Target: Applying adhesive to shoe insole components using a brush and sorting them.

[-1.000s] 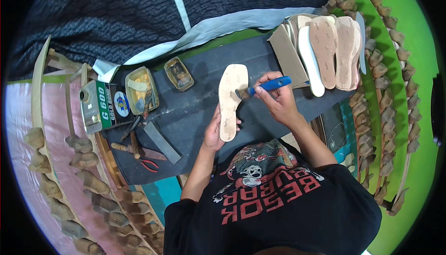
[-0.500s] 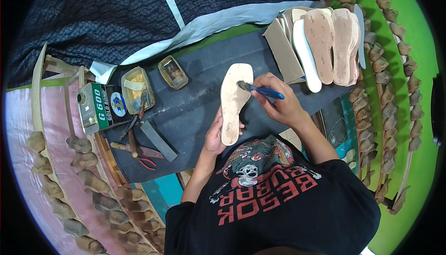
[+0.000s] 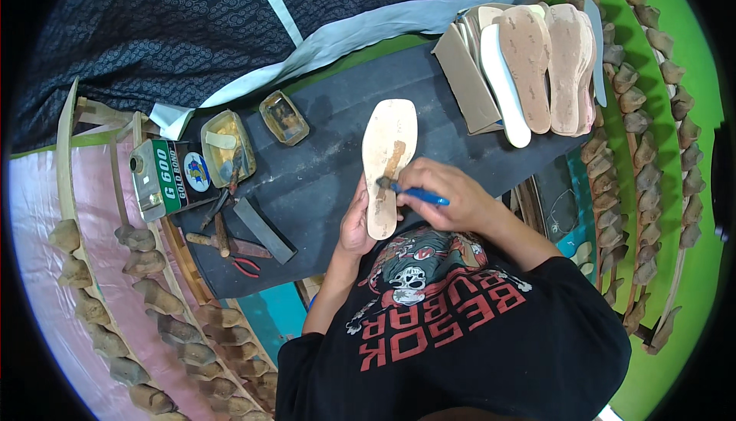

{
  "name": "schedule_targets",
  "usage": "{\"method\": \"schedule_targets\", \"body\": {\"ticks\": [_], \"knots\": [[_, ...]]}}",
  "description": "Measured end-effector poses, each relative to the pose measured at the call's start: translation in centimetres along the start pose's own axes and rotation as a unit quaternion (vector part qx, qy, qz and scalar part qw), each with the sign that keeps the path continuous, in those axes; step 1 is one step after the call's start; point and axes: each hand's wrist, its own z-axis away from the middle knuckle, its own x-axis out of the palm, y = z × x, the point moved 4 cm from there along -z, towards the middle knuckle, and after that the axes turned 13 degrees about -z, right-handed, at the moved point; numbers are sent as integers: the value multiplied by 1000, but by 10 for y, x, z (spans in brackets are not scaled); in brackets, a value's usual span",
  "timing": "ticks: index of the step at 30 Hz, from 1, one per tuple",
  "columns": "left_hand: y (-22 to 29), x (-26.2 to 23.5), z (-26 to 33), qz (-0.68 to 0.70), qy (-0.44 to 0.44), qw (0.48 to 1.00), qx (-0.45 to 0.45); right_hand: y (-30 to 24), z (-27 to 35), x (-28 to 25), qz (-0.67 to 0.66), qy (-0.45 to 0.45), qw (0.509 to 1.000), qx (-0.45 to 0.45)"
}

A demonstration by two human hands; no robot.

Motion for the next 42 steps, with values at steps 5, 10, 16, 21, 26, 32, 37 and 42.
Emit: {"method": "schedule_targets", "body": {"ticks": [5,10,16,21,26,32,37,42], "knots": [[0,2,3,-16,-27,999,-5,13,-5,-29,47,61,997,-24],[1,10,2,-14,-29,999,-17,10,0,-34,70,79,994,-39],[7,18,-2,-4,15,1000,-19,-4,22,-11,25,-38,998,-39],[7,21,-6,-36,3,999,-11,-9,32,-1,-8,-96,995,-35],[5,27,-7,-71,14,997,-15,-6,31,-9,-4,-79,997,-16],[1,22,-5,-23,-38,999,-27,-2,13,-31,64,89,991,-70],[9,40,-15,-6,76,997,-2,-1,22,-13,72,32,994,-77],[9,27,-21,-6,19,1000,13,-9,38,18,-10,-84,994,-73]]}}
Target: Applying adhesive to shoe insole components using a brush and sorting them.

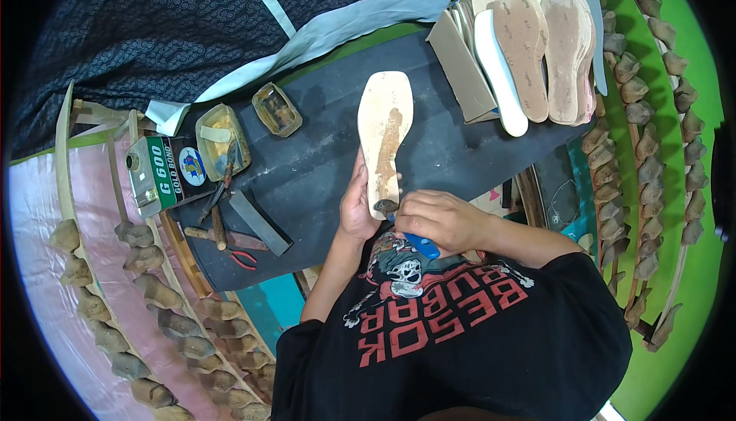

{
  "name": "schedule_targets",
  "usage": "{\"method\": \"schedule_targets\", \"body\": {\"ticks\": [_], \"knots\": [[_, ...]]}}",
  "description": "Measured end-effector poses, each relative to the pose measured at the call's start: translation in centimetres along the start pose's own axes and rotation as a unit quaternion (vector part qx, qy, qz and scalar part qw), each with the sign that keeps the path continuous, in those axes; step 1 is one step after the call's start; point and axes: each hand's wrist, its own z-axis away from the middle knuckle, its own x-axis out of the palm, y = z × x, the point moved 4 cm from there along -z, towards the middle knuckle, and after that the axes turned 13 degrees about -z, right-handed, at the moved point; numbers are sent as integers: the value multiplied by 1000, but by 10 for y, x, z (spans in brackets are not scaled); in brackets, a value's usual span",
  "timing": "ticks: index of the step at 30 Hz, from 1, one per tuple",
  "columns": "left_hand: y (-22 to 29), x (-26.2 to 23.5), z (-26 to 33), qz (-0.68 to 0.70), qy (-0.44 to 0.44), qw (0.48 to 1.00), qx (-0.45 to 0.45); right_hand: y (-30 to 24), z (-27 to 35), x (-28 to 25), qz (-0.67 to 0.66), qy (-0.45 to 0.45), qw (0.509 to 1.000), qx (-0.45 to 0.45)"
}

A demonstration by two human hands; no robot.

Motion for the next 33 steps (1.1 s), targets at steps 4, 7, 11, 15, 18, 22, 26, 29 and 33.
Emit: {"method": "schedule_targets", "body": {"ticks": [4,7,11,15,18,22,26,29,33], "knots": [[1,7,0,-16,31,999,-4,1,-5,-11,-26,4,999,22],[2,14,-3,3,63,998,1,8,-7,-26,-13,32,999,31],[-3,11,5,-1,-13,1000,-11,17,-14,-50,58,102,993,30],[-13,8,9,-10,-42,999,-32,15,-20,-63,103,160,982,9],[-11,17,7,2,-65,998,-24,10,-17,-55,112,131,985,9],[-5,11,2,-7,46,999,-2,6,-8,-22,51,45,997,24],[3,10,1,-23,18,1000,-10,6,-4,-11,-4,14,1000,18],[-4,9,0,-12,23,999,-28,14,-10,-24,-26,37,997,58],[-15,-1,5,4,-36,997,-71,24,-25,-49,45,92,994,35]]}}
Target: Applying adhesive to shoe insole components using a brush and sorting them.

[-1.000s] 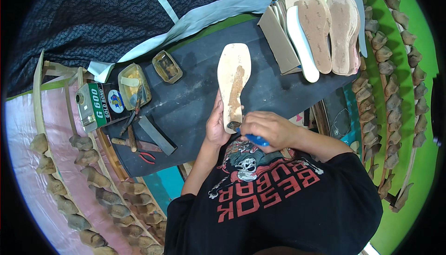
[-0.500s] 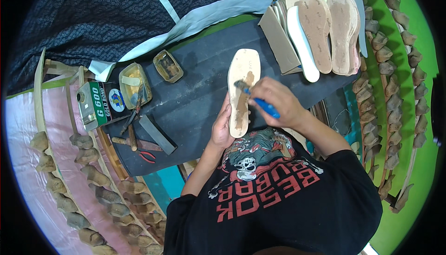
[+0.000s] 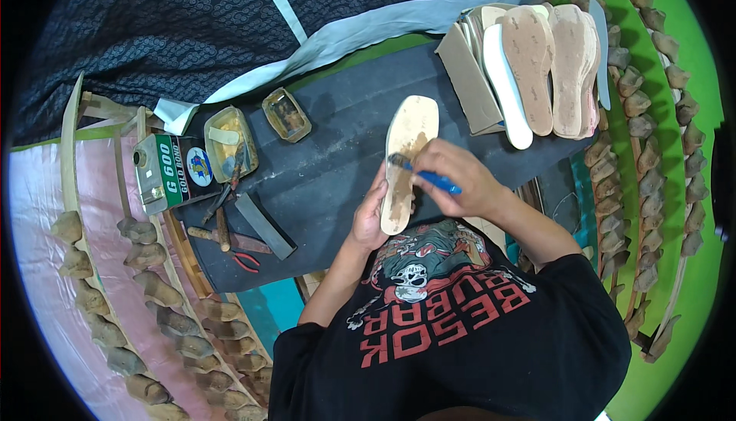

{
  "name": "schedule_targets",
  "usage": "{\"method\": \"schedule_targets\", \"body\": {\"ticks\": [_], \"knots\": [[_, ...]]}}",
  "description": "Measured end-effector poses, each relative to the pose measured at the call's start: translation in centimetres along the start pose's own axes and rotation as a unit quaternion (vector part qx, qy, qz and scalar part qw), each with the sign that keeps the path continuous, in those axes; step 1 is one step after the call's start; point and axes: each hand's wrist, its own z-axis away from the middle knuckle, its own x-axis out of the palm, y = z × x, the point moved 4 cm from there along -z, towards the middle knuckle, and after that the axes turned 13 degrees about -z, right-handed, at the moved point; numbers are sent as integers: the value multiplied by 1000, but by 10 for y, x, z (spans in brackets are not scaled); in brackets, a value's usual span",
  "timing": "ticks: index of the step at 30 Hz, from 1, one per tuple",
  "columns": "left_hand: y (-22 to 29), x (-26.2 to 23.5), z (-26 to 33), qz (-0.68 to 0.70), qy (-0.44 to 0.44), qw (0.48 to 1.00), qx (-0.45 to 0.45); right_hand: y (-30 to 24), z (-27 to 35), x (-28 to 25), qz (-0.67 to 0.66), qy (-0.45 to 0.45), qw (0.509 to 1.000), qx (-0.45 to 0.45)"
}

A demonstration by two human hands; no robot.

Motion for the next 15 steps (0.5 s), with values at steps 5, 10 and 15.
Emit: {"method": "schedule_targets", "body": {"ticks": [5,10,15], "knots": [[-9,-6,2,51,-47,997,29,13,-14,4,30,21,999,-9],[-5,-43,13,27,124,990,52,11,-2,62,2,-123,992,-15],[-13,-79,43,50,131,989,44,25,-25,86,-45,-114,992,36]]}}
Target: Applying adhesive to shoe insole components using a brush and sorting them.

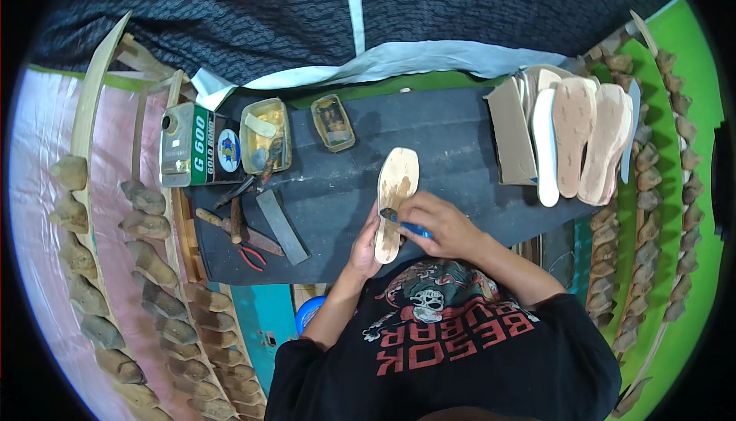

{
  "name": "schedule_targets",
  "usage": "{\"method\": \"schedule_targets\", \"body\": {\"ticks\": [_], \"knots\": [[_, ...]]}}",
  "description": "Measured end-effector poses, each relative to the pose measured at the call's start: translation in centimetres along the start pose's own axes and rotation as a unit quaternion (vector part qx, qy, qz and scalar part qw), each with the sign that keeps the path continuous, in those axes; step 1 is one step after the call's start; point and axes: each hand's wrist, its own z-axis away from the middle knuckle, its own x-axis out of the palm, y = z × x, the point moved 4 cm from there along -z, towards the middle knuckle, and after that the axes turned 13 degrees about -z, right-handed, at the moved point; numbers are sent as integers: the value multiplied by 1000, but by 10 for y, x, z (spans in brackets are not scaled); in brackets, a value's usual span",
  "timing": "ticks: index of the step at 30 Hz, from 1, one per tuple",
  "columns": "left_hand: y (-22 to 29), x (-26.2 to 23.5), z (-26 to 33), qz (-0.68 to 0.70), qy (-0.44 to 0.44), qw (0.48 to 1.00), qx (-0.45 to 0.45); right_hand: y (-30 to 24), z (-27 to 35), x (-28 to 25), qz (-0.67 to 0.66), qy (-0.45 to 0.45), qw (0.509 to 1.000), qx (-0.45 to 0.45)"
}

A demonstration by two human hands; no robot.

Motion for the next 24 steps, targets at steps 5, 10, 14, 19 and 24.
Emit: {"method": "schedule_targets", "body": {"ticks": [5,10,14,19,24], "knots": [[-6,-29,18,14,24,1000,-4,34,-58,-6,29,84,996,-6],[-6,-44,25,55,41,998,4,90,-121,-6,-61,236,963,113],[-4,-54,28,88,49,995,18,116,-149,15,-86,240,958,129],[-3,-65,28,113,31,992,42,127,-155,35,-35,191,966,170],[-2,-68,25,122,15,992,42,128,-151,36,-23,181,965,186]]}}
